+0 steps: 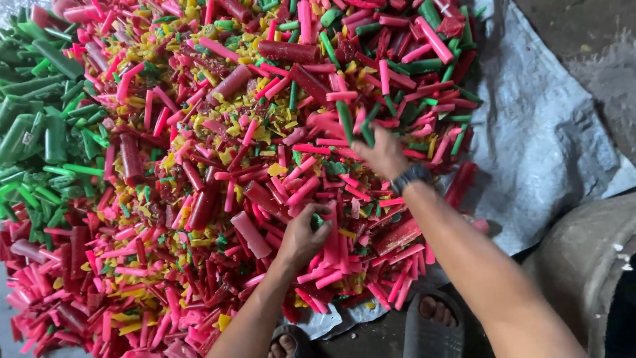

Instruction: Sorting green candle pieces from a large mixed pile of colorful candle scraps on a plastic sheet.

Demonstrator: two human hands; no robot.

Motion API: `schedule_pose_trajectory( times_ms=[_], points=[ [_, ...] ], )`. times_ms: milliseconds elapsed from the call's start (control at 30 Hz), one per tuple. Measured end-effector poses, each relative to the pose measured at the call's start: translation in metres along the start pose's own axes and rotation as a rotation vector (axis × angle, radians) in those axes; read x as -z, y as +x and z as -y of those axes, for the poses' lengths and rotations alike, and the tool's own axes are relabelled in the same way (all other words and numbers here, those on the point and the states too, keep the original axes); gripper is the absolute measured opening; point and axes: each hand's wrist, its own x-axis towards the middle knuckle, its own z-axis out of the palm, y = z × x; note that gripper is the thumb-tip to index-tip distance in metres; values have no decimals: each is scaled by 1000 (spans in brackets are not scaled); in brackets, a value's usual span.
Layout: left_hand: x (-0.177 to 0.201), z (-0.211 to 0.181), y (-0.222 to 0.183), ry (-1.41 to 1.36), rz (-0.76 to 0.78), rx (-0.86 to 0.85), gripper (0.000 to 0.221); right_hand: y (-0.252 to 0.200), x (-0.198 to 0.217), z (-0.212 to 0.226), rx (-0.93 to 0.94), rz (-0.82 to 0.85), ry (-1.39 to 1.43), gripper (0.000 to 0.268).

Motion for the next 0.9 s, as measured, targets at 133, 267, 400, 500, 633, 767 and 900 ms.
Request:
schedule_pose_trajectory(
  times_ms=[133,267,400,500,633,767,900],
  points=[
    [12,-25,3,-251,-89,-30,33,-57,3,29,-64,82,105,54],
    [20,-38,23,-455,-113,-165,47,-87,8,49,294,200,138,29],
    [50,-83,41,-80,-303,-152,28,-73,32,51,275,148,201,17],
    [73,-62,110,299,-389,-55,29,-47,46,-6,87,-39,62,26],
    [81,-50,191,482,-382,11,32,-27,65,-40,-40,-160,60,18],
    [70,-48,226,685,-405,60,30,0,65,-61,-94,-193,-1,19],
    [72,-51,231,730,-368,121,29,41,41,-56,41,-262,-161,33]
  ],
)
